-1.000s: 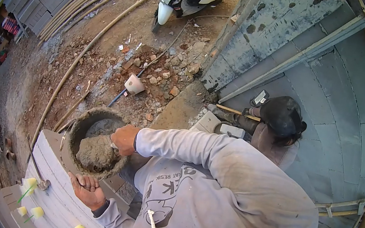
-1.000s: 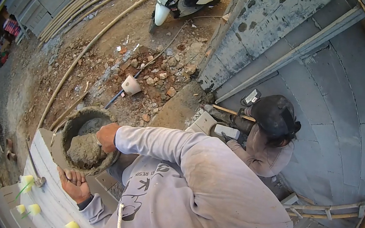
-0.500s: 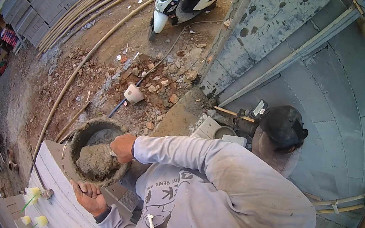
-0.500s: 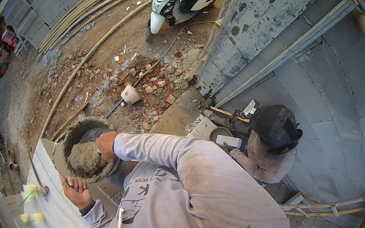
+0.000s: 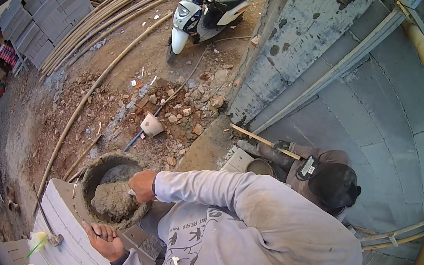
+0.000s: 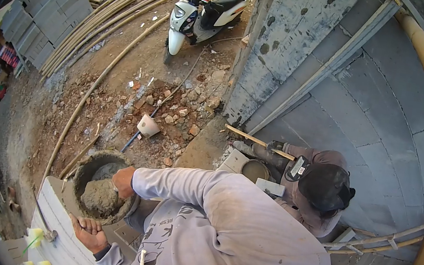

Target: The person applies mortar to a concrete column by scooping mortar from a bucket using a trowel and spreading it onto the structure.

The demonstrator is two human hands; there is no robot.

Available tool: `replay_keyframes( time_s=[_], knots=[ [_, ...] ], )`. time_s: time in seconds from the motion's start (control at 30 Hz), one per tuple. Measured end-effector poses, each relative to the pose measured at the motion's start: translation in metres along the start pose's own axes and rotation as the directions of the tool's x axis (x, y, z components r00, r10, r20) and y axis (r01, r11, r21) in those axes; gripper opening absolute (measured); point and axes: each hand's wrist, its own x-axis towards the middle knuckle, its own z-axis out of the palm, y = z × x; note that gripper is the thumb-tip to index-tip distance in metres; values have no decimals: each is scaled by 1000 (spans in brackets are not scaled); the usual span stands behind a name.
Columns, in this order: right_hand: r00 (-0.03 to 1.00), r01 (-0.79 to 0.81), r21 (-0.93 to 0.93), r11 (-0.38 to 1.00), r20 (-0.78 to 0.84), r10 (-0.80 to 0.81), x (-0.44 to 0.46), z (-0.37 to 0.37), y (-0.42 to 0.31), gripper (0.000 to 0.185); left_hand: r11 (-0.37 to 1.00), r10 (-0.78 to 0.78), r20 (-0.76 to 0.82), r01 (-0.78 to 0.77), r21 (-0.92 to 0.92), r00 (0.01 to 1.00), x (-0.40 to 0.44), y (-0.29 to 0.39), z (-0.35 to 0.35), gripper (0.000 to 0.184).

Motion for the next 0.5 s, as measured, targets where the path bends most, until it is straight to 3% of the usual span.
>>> replay_keyframes(
  time_s=[0.5],
  knots=[
    [997, 57, 22, 998, -59, -56, 5, 15, 0, 22, 998, -17, 46, 19, -52, 999, 1, 0, -8, 44]
  ],
)
